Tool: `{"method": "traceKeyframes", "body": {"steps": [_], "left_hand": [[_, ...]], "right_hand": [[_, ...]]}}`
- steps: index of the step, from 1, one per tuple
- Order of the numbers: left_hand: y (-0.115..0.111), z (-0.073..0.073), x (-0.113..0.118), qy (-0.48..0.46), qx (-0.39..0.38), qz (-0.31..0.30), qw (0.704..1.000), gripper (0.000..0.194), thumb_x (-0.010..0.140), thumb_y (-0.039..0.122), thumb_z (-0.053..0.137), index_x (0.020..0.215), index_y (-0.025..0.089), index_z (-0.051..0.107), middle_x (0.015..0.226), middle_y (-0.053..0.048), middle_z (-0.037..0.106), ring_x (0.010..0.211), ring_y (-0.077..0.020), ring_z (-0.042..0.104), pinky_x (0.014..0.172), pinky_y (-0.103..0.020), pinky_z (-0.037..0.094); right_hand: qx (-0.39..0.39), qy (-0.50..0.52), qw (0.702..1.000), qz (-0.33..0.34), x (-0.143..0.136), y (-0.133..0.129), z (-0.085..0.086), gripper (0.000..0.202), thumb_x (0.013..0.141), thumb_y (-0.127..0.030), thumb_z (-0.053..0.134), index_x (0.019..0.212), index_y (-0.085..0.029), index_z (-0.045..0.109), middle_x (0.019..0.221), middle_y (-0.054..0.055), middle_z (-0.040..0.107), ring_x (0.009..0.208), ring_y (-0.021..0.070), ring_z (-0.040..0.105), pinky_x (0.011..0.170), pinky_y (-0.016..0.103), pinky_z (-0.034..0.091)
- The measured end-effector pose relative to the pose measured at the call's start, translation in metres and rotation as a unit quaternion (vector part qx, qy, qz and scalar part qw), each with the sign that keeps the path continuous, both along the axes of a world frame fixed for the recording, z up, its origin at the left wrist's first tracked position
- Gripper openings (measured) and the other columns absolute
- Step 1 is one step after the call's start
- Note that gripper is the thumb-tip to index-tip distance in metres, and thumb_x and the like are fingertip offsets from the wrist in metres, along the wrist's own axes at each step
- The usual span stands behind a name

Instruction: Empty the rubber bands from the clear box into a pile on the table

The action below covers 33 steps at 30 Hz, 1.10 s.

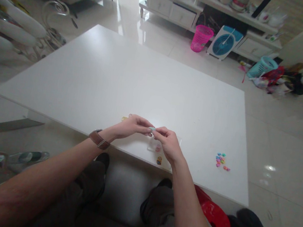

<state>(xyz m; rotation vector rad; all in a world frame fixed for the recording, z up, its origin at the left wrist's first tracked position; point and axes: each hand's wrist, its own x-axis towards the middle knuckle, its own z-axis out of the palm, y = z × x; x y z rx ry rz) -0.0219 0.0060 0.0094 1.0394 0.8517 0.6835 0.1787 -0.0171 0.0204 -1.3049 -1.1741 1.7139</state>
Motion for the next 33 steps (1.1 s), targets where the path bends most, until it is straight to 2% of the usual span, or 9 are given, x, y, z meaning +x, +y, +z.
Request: {"method": "traceKeyframes", "body": {"steps": [7, 12, 15, 18, 20, 23, 26, 30, 33], "left_hand": [[0.002, -0.002, 0.001, 0.016, 0.016, 0.019, 1.0, 0.032, 0.075, 0.035, 0.085, 0.096, 0.012, 0.08, 0.091, -0.011, 0.079, 0.086, -0.0192, 0.073, 0.088, -0.035, 0.058], [0.002, -0.004, 0.002, 0.018, 0.012, 0.021, 1.0, 0.029, 0.076, 0.032, 0.084, 0.095, 0.011, 0.078, 0.087, -0.01, 0.078, 0.08, -0.0166, 0.071, 0.084, -0.034, 0.058], [0.003, -0.002, 0.001, 0.033, 0.023, 0.017, 0.999, 0.026, 0.078, 0.033, 0.082, 0.094, 0.012, 0.077, 0.084, -0.009, 0.077, 0.079, -0.0158, 0.07, 0.082, -0.032, 0.057], [0.008, 0.002, -0.009, 0.064, 0.047, 0.006, 0.997, 0.024, 0.082, 0.034, 0.077, 0.094, 0.012, 0.075, 0.085, -0.009, 0.077, 0.081, -0.0166, 0.071, 0.081, -0.031, 0.055], [0.015, 0.005, -0.024, 0.114, 0.066, -0.004, 0.991, 0.022, 0.084, 0.032, 0.074, 0.094, 0.013, 0.074, 0.084, -0.009, 0.076, 0.08, -0.0172, 0.071, 0.079, -0.03, 0.054], [0.024, 0.008, -0.052, 0.253, 0.093, 0.028, 0.962, 0.018, 0.083, 0.03, 0.071, 0.089, 0.013, 0.074, 0.078, -0.008, 0.075, 0.074, -0.0173, 0.069, 0.071, -0.029, 0.051], [0.027, 0.008, -0.073, 0.376, 0.102, -0.003, 0.921, 0.011, 0.078, 0.025, 0.068, 0.078, 0.015, 0.074, 0.071, -0.004, 0.072, 0.065, -0.0157, 0.062, 0.066, -0.028, 0.046], [0.019, 0.008, -0.076, 0.458, 0.098, -0.074, 0.88, 0.014, 0.071, 0.02, 0.066, 0.058, 0.017, 0.066, 0.055, 0.0, 0.061, 0.054, -0.0136, 0.051, 0.059, -0.028, 0.036], [0.015, 0.008, -0.07, 0.478, 0.093, -0.081, 0.87, 0.02, 0.069, 0.018, 0.065, 0.05, 0.018, 0.059, 0.05, 0.001, 0.055, 0.051, -0.0134, 0.048, 0.058, -0.029, 0.034]], "right_hand": [[0.009, -0.031, 0.999, -0.039, -0.002, 0.002, -0.007, 0.034, 0.066, -0.047, 0.088, 0.083, -0.019, 0.079, 0.078, 0.005, 0.074, 0.074, 0.0172, 0.061, 0.074, 0.032, 0.048], [0.009, -0.023, 0.998, -0.062, -0.004, 0.002, -0.008, 0.036, 0.061, -0.045, 0.092, 0.075, -0.019, 0.071, 0.071, 0.002, 0.071, 0.069, 0.0163, 0.063, 0.069, 0.031, 0.049], [0.013, -0.026, 0.998, -0.064, -0.004, 0.001, -0.008, 0.038, 0.06, -0.043, 0.093, 0.077, -0.02, 0.068, 0.073, 0.001, 0.07, 0.069, 0.016, 0.063, 0.068, 0.03, 0.049], [0.015, -0.031, 0.997, -0.073, -0.002, 0.001, -0.01, 0.037, 0.061, -0.042, 0.092, 0.08, -0.02, 0.068, 0.075, 0.0, 0.069, 0.07, 0.0156, 0.062, 0.068, 0.03, 0.049], [0.018, -0.036, 0.996, -0.078, 0.0, 0.001, -0.01, 0.036, 0.062, -0.042, 0.09, 0.08, -0.02, 0.068, 0.074, 0.0, 0.068, 0.069, 0.0152, 0.061, 0.069, 0.031, 0.048], [0.023, -0.042, 0.996, -0.082, 0.002, 0.003, -0.01, 0.033, 0.063, -0.042, 0.088, 0.078, -0.02, 0.068, 0.072, 0.0, 0.067, 0.069, 0.0151, 0.061, 0.069, 0.031, 0.048], [0.024, -0.042, 0.996, -0.08, 0.002, 0.004, -0.009, 0.032, 0.064, -0.042, 0.087, 0.077, -0.02, 0.068, 0.071, 0.0, 0.066, 0.069, 0.0151, 0.06, 0.07, 0.031, 0.047], [0.024, -0.052, 0.996, -0.066, -0.001, 0.003, -0.007, 0.03, 0.064, -0.041, 0.085, 0.076, -0.02, 0.068, 0.072, 0.0, 0.066, 0.069, 0.0153, 0.06, 0.069, 0.031, 0.047], [0.019, -0.059, 0.996, -0.057, -0.002, 0.002, -0.006, 0.028, 0.066, -0.039, 0.084, 0.077, -0.02, 0.068, 0.073, 0.0, 0.066, 0.069, 0.0155, 0.06, 0.069, 0.031, 0.047]]}}
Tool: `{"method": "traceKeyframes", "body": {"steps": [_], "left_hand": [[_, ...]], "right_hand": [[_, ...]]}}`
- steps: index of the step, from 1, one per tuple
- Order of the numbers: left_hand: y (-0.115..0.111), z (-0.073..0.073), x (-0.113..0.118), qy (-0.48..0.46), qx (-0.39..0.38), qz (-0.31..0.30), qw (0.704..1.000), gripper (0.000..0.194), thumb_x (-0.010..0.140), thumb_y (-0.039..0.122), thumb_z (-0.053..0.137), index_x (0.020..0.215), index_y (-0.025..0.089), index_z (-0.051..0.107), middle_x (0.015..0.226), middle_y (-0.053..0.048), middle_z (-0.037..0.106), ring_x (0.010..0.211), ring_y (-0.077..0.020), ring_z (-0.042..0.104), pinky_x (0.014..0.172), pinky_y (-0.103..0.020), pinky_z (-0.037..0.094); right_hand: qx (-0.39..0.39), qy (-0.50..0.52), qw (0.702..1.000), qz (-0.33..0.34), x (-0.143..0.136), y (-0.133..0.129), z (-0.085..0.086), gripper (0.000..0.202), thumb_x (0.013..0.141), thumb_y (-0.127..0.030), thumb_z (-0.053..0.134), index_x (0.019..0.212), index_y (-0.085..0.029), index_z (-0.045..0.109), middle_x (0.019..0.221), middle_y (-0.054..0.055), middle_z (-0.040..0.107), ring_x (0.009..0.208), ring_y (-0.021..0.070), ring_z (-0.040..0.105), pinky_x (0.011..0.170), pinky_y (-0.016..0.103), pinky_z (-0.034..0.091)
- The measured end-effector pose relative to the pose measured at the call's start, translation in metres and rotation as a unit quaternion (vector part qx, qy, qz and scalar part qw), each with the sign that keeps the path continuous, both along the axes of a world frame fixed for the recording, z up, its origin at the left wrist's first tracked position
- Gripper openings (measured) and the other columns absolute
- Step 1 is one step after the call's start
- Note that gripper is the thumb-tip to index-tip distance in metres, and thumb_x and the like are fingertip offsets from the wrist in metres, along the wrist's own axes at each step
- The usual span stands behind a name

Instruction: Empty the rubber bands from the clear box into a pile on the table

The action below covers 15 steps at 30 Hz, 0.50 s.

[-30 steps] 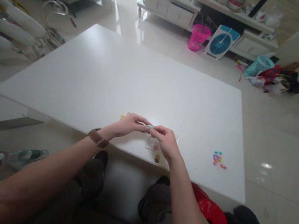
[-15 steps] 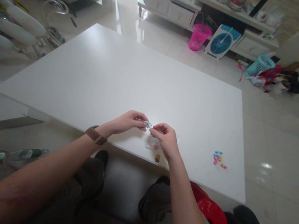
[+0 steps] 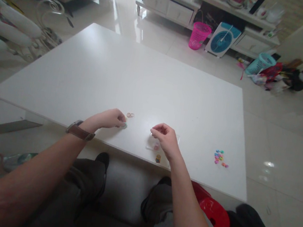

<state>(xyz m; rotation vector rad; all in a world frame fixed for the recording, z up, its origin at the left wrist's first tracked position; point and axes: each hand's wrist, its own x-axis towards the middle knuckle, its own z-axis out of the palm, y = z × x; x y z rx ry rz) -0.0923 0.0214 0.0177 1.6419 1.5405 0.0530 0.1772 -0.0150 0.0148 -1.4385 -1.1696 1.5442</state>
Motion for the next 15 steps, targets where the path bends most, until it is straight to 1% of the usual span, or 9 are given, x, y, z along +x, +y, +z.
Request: {"method": "traceKeyframes", "body": {"steps": [2, 4, 7, 8, 11, 13, 15], "left_hand": [[0.0, -0.001, 0.002, 0.023, 0.004, 0.005, 1.0, 0.022, 0.068, 0.017, 0.065, 0.048, 0.018, 0.057, 0.048, 0.0, 0.054, 0.052, -0.0141, 0.048, 0.059, -0.03, 0.033], [0.0, -0.005, 0.002, 0.046, 0.014, 0.012, 0.999, 0.02, 0.068, 0.016, 0.067, 0.05, 0.018, 0.059, 0.05, -0.001, 0.056, 0.054, -0.0155, 0.051, 0.06, -0.03, 0.034], [0.001, -0.012, -0.001, 0.098, 0.04, 0.027, 0.994, 0.004, 0.067, 0.017, 0.071, 0.064, 0.017, 0.069, 0.062, -0.005, 0.067, 0.063, -0.0186, 0.06, 0.063, -0.029, 0.038], [0.001, -0.014, -0.002, 0.12, 0.047, 0.03, 0.991, 0.003, 0.068, 0.018, 0.072, 0.07, 0.017, 0.072, 0.069, -0.007, 0.071, 0.067, -0.0196, 0.062, 0.064, -0.029, 0.04], [0.0, -0.017, -0.004, 0.173, 0.055, 0.036, 0.983, 0.011, 0.072, 0.019, 0.071, 0.082, 0.017, 0.075, 0.082, -0.012, 0.076, 0.076, -0.0219, 0.067, 0.067, -0.029, 0.044], [0.0, -0.016, -0.004, 0.182, 0.051, 0.041, 0.981, 0.011, 0.076, 0.019, 0.067, 0.084, 0.017, 0.075, 0.086, -0.013, 0.076, 0.079, -0.0227, 0.068, 0.069, -0.03, 0.046], [0.0, -0.014, -0.003, 0.181, 0.049, 0.042, 0.981, 0.013, 0.078, 0.025, 0.067, 0.085, 0.017, 0.075, 0.087, -0.013, 0.076, 0.081, -0.0237, 0.069, 0.07, -0.03, 0.047]], "right_hand": [[-0.004, -0.004, 1.0, 0.002, 0.0, 0.0, 0.0, 0.026, 0.067, -0.038, 0.083, 0.077, -0.02, 0.068, 0.072, 0.0, 0.067, 0.069, 0.0157, 0.06, 0.068, 0.031, 0.047], [-0.001, -0.006, 1.0, 0.001, 0.0, 0.0, 0.0, 0.025, 0.066, -0.037, 0.083, 0.077, -0.02, 0.068, 0.072, 0.0, 0.067, 0.069, 0.0156, 0.06, 0.068, 0.031, 0.047], [0.007, -0.007, 1.0, 0.002, 0.001, 0.0, 0.0, 0.025, 0.066, -0.036, 0.083, 0.077, -0.019, 0.068, 0.071, 0.0, 0.067, 0.069, 0.0151, 0.06, 0.069, 0.03, 0.047], [0.007, -0.007, 1.0, 0.004, 0.001, 0.0, 0.0, 0.025, 0.067, -0.036, 0.083, 0.077, -0.019, 0.068, 0.071, 0.0, 0.067, 0.069, 0.015, 0.061, 0.069, 0.03, 0.047], [0.002, -0.01, 1.0, 0.01, 0.002, 0.0, -0.002, 0.024, 0.07, -0.037, 0.081, 0.08, -0.019, 0.069, 0.072, 0.0, 0.067, 0.07, 0.0148, 0.061, 0.069, 0.03, 0.048], [0.004, -0.012, 1.0, 0.011, 0.002, 0.0, -0.002, 0.025, 0.07, -0.037, 0.081, 0.08, -0.019, 0.069, 0.072, 0.0, 0.068, 0.07, 0.0148, 0.061, 0.069, 0.03, 0.048], [0.008, -0.013, 1.0, 0.009, 0.002, 0.0, -0.003, 0.026, 0.068, -0.037, 0.082, 0.079, -0.018, 0.068, 0.072, 0.0, 0.068, 0.07, 0.0148, 0.062, 0.069, 0.03, 0.048]]}}
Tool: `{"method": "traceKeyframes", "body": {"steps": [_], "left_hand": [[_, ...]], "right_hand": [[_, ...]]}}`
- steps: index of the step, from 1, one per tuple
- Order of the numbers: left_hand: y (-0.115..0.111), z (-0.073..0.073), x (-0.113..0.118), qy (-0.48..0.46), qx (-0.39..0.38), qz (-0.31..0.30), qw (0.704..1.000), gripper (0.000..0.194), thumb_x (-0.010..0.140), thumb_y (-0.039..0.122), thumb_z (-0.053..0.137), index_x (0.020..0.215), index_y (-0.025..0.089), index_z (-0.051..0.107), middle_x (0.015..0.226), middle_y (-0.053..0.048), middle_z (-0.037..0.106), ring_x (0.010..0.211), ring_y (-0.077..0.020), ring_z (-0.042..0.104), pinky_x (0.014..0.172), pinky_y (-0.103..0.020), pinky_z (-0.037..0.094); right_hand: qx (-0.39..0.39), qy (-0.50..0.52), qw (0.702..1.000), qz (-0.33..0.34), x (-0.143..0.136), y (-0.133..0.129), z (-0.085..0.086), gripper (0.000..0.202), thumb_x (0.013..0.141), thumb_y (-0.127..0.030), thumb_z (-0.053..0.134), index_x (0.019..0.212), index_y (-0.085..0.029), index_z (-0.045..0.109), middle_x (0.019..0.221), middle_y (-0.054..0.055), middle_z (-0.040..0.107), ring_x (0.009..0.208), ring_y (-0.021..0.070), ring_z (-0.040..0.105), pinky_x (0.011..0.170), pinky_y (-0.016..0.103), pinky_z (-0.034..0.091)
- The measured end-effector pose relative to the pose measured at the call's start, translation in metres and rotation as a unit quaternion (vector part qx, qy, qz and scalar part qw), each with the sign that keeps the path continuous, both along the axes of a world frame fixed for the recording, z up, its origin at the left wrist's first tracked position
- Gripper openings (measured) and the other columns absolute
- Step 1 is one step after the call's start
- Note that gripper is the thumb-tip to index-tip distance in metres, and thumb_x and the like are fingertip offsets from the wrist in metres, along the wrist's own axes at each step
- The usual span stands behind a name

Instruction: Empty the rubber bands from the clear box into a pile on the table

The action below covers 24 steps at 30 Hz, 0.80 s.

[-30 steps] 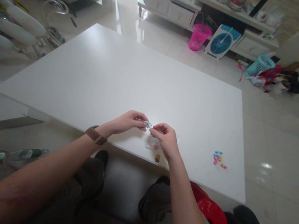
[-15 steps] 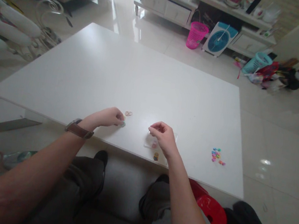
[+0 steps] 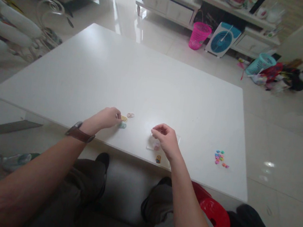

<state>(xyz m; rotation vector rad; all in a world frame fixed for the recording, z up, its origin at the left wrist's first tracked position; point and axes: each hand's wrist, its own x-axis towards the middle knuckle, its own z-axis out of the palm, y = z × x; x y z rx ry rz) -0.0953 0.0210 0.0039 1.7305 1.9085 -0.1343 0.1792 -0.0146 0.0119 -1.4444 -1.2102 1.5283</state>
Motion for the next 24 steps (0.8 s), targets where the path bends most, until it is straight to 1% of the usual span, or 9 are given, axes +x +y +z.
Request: {"method": "traceKeyframes", "body": {"steps": [3, 5, 9, 11, 13, 15, 18, 21, 24], "left_hand": [[-0.002, 0.001, 0.003, 0.005, -0.007, -0.006, 1.0, 0.021, 0.074, 0.034, 0.072, 0.087, 0.017, 0.074, 0.088, -0.013, 0.076, 0.082, -0.0254, 0.07, 0.069, -0.031, 0.047], [-0.003, 0.0, 0.004, 0.012, -0.006, -0.014, 1.0, 0.023, 0.071, 0.034, 0.074, 0.087, 0.017, 0.073, 0.089, -0.013, 0.076, 0.082, -0.0261, 0.07, 0.067, -0.031, 0.047], [-0.003, -0.004, 0.002, 0.018, 0.015, -0.024, 0.999, 0.019, 0.071, 0.03, 0.072, 0.085, 0.018, 0.072, 0.089, -0.013, 0.075, 0.083, -0.0267, 0.069, 0.068, -0.032, 0.047], [-0.001, -0.002, 0.001, 0.014, 0.034, -0.011, 0.999, 0.02, 0.072, 0.033, 0.072, 0.085, 0.018, 0.071, 0.088, -0.013, 0.075, 0.083, -0.0272, 0.069, 0.069, -0.033, 0.047], [0.0, 0.001, 0.001, 0.011, 0.063, 0.008, 0.998, 0.022, 0.077, 0.039, 0.07, 0.085, 0.018, 0.07, 0.087, -0.013, 0.074, 0.084, -0.0274, 0.069, 0.069, -0.034, 0.046], [0.0, 0.006, 0.004, 0.003, 0.093, 0.023, 0.995, 0.027, 0.082, 0.046, 0.066, 0.083, 0.019, 0.069, 0.087, -0.013, 0.074, 0.084, -0.0268, 0.068, 0.07, -0.034, 0.046], [0.0, 0.013, 0.011, -0.016, 0.122, 0.036, 0.992, 0.033, 0.086, 0.052, 0.063, 0.084, 0.02, 0.068, 0.087, -0.012, 0.073, 0.083, -0.0254, 0.067, 0.07, -0.034, 0.046], [0.0, 0.016, 0.017, -0.023, 0.134, 0.046, 0.99, 0.027, 0.087, 0.047, 0.063, 0.086, 0.021, 0.068, 0.087, -0.01, 0.073, 0.083, -0.0252, 0.066, 0.07, -0.034, 0.046], [-0.001, 0.016, 0.019, -0.031, 0.135, 0.049, 0.989, 0.023, 0.087, 0.044, 0.063, 0.089, 0.022, 0.069, 0.087, -0.01, 0.072, 0.083, -0.025, 0.066, 0.071, -0.034, 0.045]], "right_hand": [[0.004, 0.002, 1.0, -0.003, 0.0, 0.001, -0.001, 0.027, 0.067, -0.038, 0.082, 0.078, -0.018, 0.068, 0.071, 0.0, 0.067, 0.069, 0.0148, 0.061, 0.07, 0.03, 0.047], [0.01, 0.0, 1.0, -0.006, 0.0, 0.002, -0.001, 0.027, 0.068, -0.039, 0.081, 0.078, -0.018, 0.068, 0.07, 0.0, 0.067, 0.067, 0.0147, 0.061, 0.069, 0.03, 0.047], [0.028, -0.011, 0.999, -0.026, 0.007, 0.006, -0.001, 0.026, 0.07, -0.04, 0.078, 0.077, -0.018, 0.067, 0.069, -0.001, 0.065, 0.066, 0.0143, 0.059, 0.069, 0.03, 0.046], [0.042, -0.038, 0.998, -0.039, 0.014, 0.008, 0.0, 0.025, 0.071, -0.04, 0.076, 0.078, -0.018, 0.067, 0.069, -0.001, 0.064, 0.065, 0.0142, 0.058, 0.067, 0.03, 0.046], [0.069, -0.109, 0.991, -0.035, 0.021, 0.01, 0.001, 0.023, 0.073, -0.04, 0.073, 0.078, -0.018, 0.068, 0.07, 0.0, 0.065, 0.065, 0.0146, 0.057, 0.066, 0.03, 0.044], [0.097, -0.213, 0.972, 0.004, 0.028, 0.009, 0.004, 0.019, 0.076, -0.036, 0.069, 0.078, -0.017, 0.07, 0.07, 0.001, 0.066, 0.066, 0.0153, 0.057, 0.066, 0.029, 0.043], [0.107, -0.338, 0.927, 0.122, 0.034, 0.006, 0.01, 0.014, 0.078, -0.027, 0.065, 0.076, -0.017, 0.074, 0.072, 0.003, 0.068, 0.069, 0.0158, 0.058, 0.066, 0.029, 0.041], [0.087, -0.391, 0.886, 0.233, 0.036, 0.001, 0.013, 0.012, 0.077, -0.025, 0.067, 0.076, -0.017, 0.076, 0.072, 0.003, 0.068, 0.068, 0.0151, 0.058, 0.063, 0.027, 0.038], [0.082, -0.429, 0.852, 0.288, 0.036, -0.001, 0.012, 0.014, 0.077, -0.031, 0.072, 0.081, -0.018, 0.079, 0.075, 0.003, 0.069, 0.069, 0.0151, 0.058, 0.062, 0.026, 0.037]]}}
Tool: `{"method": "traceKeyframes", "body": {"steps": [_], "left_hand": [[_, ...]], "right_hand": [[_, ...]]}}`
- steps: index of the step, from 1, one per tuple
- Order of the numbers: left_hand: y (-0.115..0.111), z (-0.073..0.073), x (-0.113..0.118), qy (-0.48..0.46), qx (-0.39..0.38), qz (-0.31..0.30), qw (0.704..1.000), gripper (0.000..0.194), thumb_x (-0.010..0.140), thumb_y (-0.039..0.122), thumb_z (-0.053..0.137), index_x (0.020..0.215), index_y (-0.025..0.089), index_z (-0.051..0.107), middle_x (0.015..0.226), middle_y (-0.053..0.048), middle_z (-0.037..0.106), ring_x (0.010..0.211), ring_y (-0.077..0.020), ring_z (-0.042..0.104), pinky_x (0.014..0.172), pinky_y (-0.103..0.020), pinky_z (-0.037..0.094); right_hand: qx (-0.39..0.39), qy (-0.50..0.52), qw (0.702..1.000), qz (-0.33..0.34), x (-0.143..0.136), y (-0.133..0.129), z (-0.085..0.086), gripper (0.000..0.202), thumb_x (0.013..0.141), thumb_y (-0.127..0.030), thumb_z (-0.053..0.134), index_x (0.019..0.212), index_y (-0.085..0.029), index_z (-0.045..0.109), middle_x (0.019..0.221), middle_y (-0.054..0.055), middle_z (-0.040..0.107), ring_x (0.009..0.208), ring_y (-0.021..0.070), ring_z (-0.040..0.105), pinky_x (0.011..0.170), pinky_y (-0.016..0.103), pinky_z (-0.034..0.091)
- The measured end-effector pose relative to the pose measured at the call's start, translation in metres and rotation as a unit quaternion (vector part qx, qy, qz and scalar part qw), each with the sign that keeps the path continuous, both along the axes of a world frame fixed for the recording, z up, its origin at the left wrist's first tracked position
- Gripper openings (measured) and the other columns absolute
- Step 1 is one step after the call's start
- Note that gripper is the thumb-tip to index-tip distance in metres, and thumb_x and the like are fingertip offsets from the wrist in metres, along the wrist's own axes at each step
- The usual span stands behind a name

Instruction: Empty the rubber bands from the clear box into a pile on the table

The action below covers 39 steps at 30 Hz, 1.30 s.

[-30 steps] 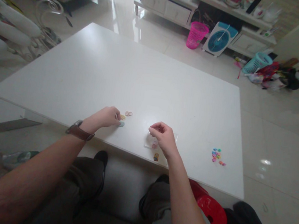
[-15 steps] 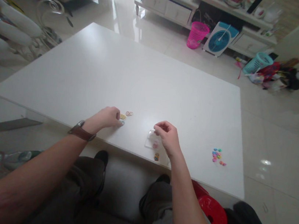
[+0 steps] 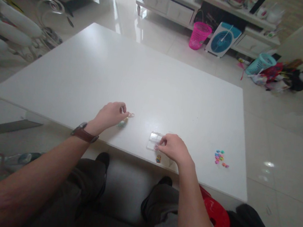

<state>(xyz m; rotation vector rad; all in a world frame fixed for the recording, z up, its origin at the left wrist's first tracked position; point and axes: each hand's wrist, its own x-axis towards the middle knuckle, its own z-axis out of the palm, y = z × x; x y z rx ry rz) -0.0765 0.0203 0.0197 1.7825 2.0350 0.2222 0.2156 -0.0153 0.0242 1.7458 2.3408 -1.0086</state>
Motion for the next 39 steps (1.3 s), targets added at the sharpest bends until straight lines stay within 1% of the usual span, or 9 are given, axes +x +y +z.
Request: {"method": "traceKeyframes", "body": {"steps": [5, 10, 14, 19, 24, 28, 30, 34, 39], "left_hand": [[-0.001, -0.001, 0.001, -0.014, 0.0, -0.003, 1.0, 0.024, 0.087, 0.045, 0.063, 0.093, 0.023, 0.069, 0.085, -0.009, 0.072, 0.082, -0.0238, 0.065, 0.073, -0.034, 0.045], [-0.001, -0.002, 0.004, -0.019, -0.001, -0.016, 1.0, 0.026, 0.089, 0.048, 0.061, 0.09, 0.023, 0.068, 0.088, -0.008, 0.072, 0.08, -0.0228, 0.065, 0.073, -0.034, 0.045], [-0.001, -0.004, 0.005, -0.016, -0.001, -0.023, 1.0, 0.025, 0.09, 0.047, 0.06, 0.089, 0.023, 0.067, 0.089, -0.007, 0.073, 0.08, -0.0225, 0.064, 0.073, -0.033, 0.045], [-0.001, -0.003, 0.005, -0.018, -0.005, -0.025, 1.0, 0.026, 0.09, 0.047, 0.059, 0.09, 0.023, 0.067, 0.09, -0.008, 0.073, 0.081, -0.0221, 0.065, 0.073, -0.033, 0.046], [-0.001, -0.003, 0.006, -0.021, -0.008, -0.028, 0.999, 0.026, 0.091, 0.047, 0.059, 0.093, 0.023, 0.069, 0.093, -0.009, 0.074, 0.084, -0.0221, 0.065, 0.076, -0.033, 0.047], [-0.001, -0.003, 0.006, -0.028, -0.008, -0.032, 0.999, 0.024, 0.091, 0.044, 0.059, 0.094, 0.023, 0.07, 0.095, -0.009, 0.074, 0.085, -0.0216, 0.065, 0.078, -0.033, 0.047], [-0.001, -0.004, 0.006, -0.029, -0.009, -0.033, 0.999, 0.024, 0.092, 0.044, 0.059, 0.094, 0.022, 0.07, 0.094, -0.009, 0.074, 0.084, -0.0215, 0.065, 0.078, -0.033, 0.047], [-0.001, -0.006, 0.005, -0.03, -0.004, -0.043, 0.999, 0.024, 0.092, 0.043, 0.058, 0.093, 0.022, 0.069, 0.094, -0.009, 0.073, 0.084, -0.0211, 0.065, 0.077, -0.033, 0.047], [-0.001, -0.006, 0.005, -0.029, -0.003, -0.042, 0.999, 0.024, 0.092, 0.043, 0.058, 0.093, 0.022, 0.069, 0.094, -0.009, 0.074, 0.082, -0.0212, 0.065, 0.075, -0.033, 0.047]], "right_hand": [[0.007, -0.062, 0.998, 0.033, -0.004, 0.001, -0.004, 0.014, 0.082, -0.03, 0.072, 0.087, -0.022, 0.081, 0.084, 0.005, 0.074, 0.075, 0.0164, 0.062, 0.066, 0.026, 0.04], [0.013, -0.142, 0.988, 0.056, -0.016, -0.002, -0.002, 0.014, 0.082, -0.031, 0.073, 0.089, -0.026, 0.083, 0.091, 0.007, 0.078, 0.086, 0.0207, 0.068, 0.072, 0.027, 0.042], [0.011, -0.178, 0.981, 0.07, -0.023, -0.005, -0.002, 0.017, 0.083, -0.024, 0.069, 0.09, -0.027, 0.084, 0.093, 0.007, 0.079, 0.086, 0.0211, 0.071, 0.071, 0.027, 0.044], [0.019, -0.154, 0.985, 0.073, -0.02, -0.003, -0.002, 0.018, 0.082, -0.021, 0.068, 0.089, -0.025, 0.084, 0.09, 0.008, 0.079, 0.084, 0.0214, 0.071, 0.071, 0.027, 0.044], [0.009, -0.113, 0.991, 0.067, -0.011, -0.001, 0.0, 0.014, 0.082, -0.027, 0.071, 0.087, -0.025, 0.084, 0.087, 0.008, 0.078, 0.082, 0.0215, 0.068, 0.072, 0.029, 0.043], [-0.014, -0.084, 0.994, 0.074, -0.01, -0.003, 0.001, 0.02, 0.079, -0.02, 0.068, 0.088, -0.025, 0.084, 0.081, 0.005, 0.076, 0.073, 0.018, 0.065, 0.067, 0.028, 0.041], [-0.018, -0.08, 0.994, 0.078, -0.011, -0.005, 0.002, 0.023, 0.077, -0.018, 0.066, 0.089, -0.025, 0.084, 0.081, 0.005, 0.076, 0.071, 0.0176, 0.063, 0.066, 0.027, 0.04], [-0.013, -0.083, 0.993, 0.087, -0.013, -0.005, 0.003, 0.024, 0.076, -0.021, 0.065, 0.089, -0.025, 0.084, 0.081, 0.005, 0.077, 0.072, 0.0186, 0.063, 0.065, 0.028, 0.04], [-0.032, -0.093, 0.991, 0.091, -0.01, -0.005, -0.001, 0.024, 0.08, -0.025, 0.062, 0.089, -0.026, 0.085, 0.079, 0.005, 0.077, 0.07, 0.0178, 0.065, 0.064, 0.027, 0.039]]}}
